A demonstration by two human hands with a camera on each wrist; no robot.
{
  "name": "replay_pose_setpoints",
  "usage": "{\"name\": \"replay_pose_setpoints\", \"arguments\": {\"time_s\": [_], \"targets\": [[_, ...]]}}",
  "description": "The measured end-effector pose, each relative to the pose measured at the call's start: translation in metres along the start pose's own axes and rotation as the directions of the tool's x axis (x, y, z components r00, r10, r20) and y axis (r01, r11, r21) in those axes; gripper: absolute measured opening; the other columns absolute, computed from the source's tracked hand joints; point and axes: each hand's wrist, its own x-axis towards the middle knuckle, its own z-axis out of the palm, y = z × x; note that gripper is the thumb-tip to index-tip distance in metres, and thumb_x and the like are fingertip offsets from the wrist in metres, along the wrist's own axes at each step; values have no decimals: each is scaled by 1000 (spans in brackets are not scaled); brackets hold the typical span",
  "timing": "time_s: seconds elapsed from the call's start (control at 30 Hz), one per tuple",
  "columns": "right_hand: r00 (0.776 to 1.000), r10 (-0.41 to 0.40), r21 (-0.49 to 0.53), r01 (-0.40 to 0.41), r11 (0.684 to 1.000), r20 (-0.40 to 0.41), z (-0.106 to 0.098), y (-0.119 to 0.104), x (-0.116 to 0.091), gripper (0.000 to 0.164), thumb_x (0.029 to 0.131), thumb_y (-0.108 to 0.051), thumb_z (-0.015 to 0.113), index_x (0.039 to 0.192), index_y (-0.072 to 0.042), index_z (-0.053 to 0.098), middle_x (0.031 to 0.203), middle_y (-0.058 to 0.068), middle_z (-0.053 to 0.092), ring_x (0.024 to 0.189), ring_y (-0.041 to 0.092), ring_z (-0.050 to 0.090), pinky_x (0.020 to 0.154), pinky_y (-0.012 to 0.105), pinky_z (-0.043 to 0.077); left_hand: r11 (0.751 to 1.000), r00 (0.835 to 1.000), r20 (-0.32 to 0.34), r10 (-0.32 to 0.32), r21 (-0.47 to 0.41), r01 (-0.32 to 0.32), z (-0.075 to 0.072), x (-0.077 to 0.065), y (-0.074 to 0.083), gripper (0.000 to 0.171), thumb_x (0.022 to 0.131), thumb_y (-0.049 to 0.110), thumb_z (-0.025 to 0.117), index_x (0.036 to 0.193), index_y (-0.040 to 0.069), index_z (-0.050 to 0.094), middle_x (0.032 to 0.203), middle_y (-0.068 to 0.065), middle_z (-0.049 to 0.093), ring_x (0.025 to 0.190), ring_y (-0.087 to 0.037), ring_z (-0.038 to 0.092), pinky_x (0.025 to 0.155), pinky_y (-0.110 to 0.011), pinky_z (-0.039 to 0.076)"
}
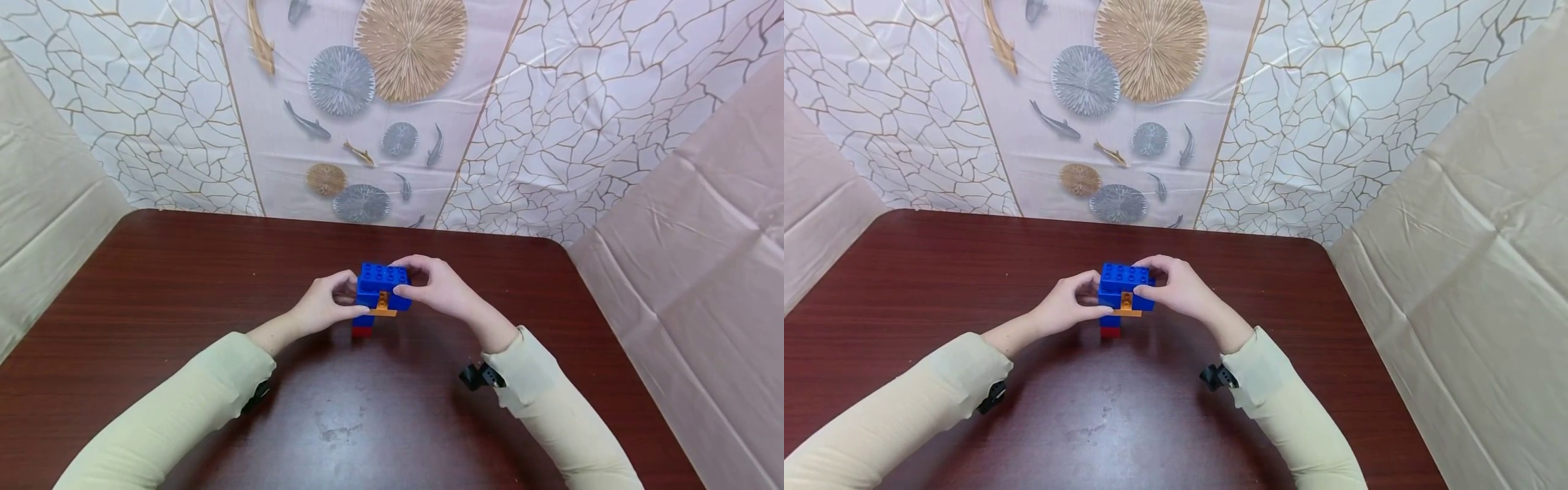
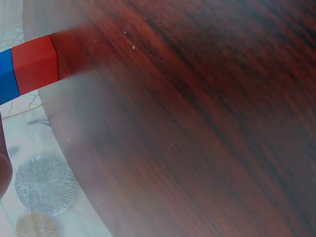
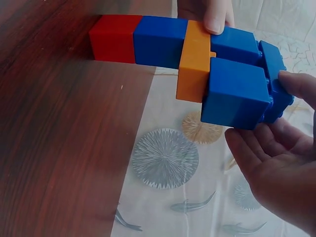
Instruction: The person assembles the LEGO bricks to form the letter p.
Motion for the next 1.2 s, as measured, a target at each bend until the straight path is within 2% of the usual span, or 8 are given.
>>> {"name": "replay_pose_setpoints", "arguments": {"time_s": [0.53,0.73,0.97,1.2], "targets": [[1000,-13,-28,14,1000,20,2,-4,-1,43,84,-17,69,124,-9,56,116,10,62,101,24,57,90,39,51,1000,1000,3,5,-18,-5,0,-1,1,31,79,17,75,99,7,53,103,-14,68,94,-24,66,84,-37,55],[998,-56,6,56,998,-25,8,-10,6,46,83,-21,71,124,-9,55,121,12,61,108,24,58,94,41,49,1000,1000,6,21,-13,-21,0,-1,2,31,79,16,75,100,6,53,103,-14,68,95,-24,66,84,-37,54],[981,-186,-112,179,978,-60,16,-21,12,36,82,-21,72,115,-10,65,109,4,65,99,18,59,88,36,51,1000,1000,10,28,-10,-28,1,1,-1,31,79,15,75,100,6,53,105,-15,67,96,-25,66,85,-36,54],[982,-179,-136,169,976,-63,19,-25,15,31,83,-22,72,111,-10,68,104,5,66,93,18,59,83,35,53,999,999,12,32,-5,-32,0,0,-1,32,80,17,74,100,6,52,105,-14,67,96,-24,66,84,-36,54]]}}
